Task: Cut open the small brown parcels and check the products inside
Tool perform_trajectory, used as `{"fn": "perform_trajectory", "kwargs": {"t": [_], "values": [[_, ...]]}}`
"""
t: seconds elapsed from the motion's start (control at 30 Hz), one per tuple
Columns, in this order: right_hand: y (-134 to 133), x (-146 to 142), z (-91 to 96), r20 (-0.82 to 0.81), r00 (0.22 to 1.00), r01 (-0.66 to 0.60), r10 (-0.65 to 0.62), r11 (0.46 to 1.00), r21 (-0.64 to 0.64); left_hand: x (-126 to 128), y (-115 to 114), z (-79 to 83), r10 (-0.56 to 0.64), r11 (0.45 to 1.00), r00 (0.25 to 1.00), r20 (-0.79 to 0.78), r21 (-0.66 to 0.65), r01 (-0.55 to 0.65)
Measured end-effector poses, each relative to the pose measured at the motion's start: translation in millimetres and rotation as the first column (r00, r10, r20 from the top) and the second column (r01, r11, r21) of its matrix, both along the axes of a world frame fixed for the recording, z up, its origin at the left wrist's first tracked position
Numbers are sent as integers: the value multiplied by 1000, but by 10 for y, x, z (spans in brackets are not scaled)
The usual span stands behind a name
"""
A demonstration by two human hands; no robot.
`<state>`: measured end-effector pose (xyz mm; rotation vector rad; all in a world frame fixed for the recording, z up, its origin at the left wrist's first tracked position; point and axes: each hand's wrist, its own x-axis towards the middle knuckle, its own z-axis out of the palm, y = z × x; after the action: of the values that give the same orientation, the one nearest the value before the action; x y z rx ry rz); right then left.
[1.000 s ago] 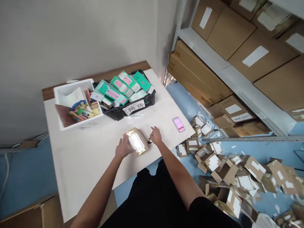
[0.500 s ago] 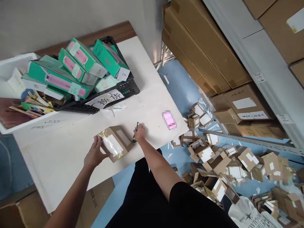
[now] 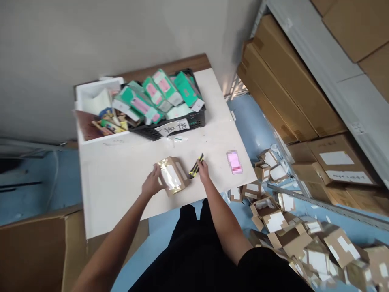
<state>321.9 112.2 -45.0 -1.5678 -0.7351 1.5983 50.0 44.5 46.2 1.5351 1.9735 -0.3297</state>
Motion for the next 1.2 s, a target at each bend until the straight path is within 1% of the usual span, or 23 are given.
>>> {"fn": "perform_trajectory", "kwargs": {"t": [0.03, 0.07, 0.1, 0.13, 0.17, 0.2, 0.23, 0.27, 0.3, 0.33, 0.4, 0.47, 0.5, 0.57, 0.73, 0.87, 0.97, 1.07, 1.2], "values": [[9, -26, 111, -57, 998, -7, 7, 1000, 2, 17, -5, -1, 16, 1000, 1000, 12, -9, -16], [16, -69, 219, -109, 992, -69, 69, 998, 6, 29, -8, -8, 36, 999, 999, 19, -22, -36], [19, -129, 321, -129, 978, -164, 164, 986, 9, 37, -11, -22, 48, 998, 998, 30, -28, -48], [16, -209, 416, -119, 953, -280, 280, 960, 15, 42, -14, -41, 58, 998, 997, 45, -26, -57], [9, -308, 503, -79, 912, -402, 402, 916, 17, 45, -18, -63, 70, 997, 996, 62, -23, -69], [-3, -423, 582, -6, 859, -512, 512, 859, 10, 49, -23, -86, 84, 996, 993, 77, -22, -82], [-19, -552, 653, 94, 797, -599, 597, 801, -4, 53, -29, -108, 93, 996, 991, 92, -16, -92], [-35, -688, 714, 218, 728, -662, 650, 749, -22, 60, -35, -129, 98, 995, 989, 109, -8, -98], [-51, -827, 766, 353, 654, -705, 669, 708, -36, 67, -42, -147, 100, 995, 987, 126, 1, -101], [-66, -963, 810, 484, 573, -737, 661, 674, -49, 74, -48, -164, 99, 995, 985, 141, 10, -101], [-87, -1200, 871, 681, 410, -780, 607, 621, -84, 85, -59, -193, 86, 995, 983, 160, 30, -92], [-105, -1373, 899, 771, 273, -796, 575, 585, -155, 84, -67, -221, 70, 996, 983, 172, 46, -79], [-115, -1434, 902, 790, 220, -793, 572, 577, -197, 79, -71, -236, 63, 996, 981, 182, 50, -73], [-144, -1510, 893, 813, 142, -781, 565, 568, -259, 63, -75, -264, 61, 996, 976, 210, 47, -73], [-225, -1551, 880, 841, 36, -764, 539, 558, -325, 9, -76, -310, 73, 995, 952, 297, 45, -90], [-231, -1551, 963, 828, -33, -742, 560, 541, -396, -33, -87, -321, 70, 995, 946, 318, 42, -88], [-225, -1546, 1036, 830, -49, -748, 556, 530, -400, -59, -109, -322, 74, 993, 946, 316, 60, -98], [-244, -1532, 1078, 811, -63, -749, 581, 510, -424, -68, -128, -310, 77, 989, 942, 328, 91, -113], [-315, -1494, 1134, 785, -71, -731, 615, 503, -461, -55, -125, -271, 36, 994, 967, 250, 93, -61]]}}
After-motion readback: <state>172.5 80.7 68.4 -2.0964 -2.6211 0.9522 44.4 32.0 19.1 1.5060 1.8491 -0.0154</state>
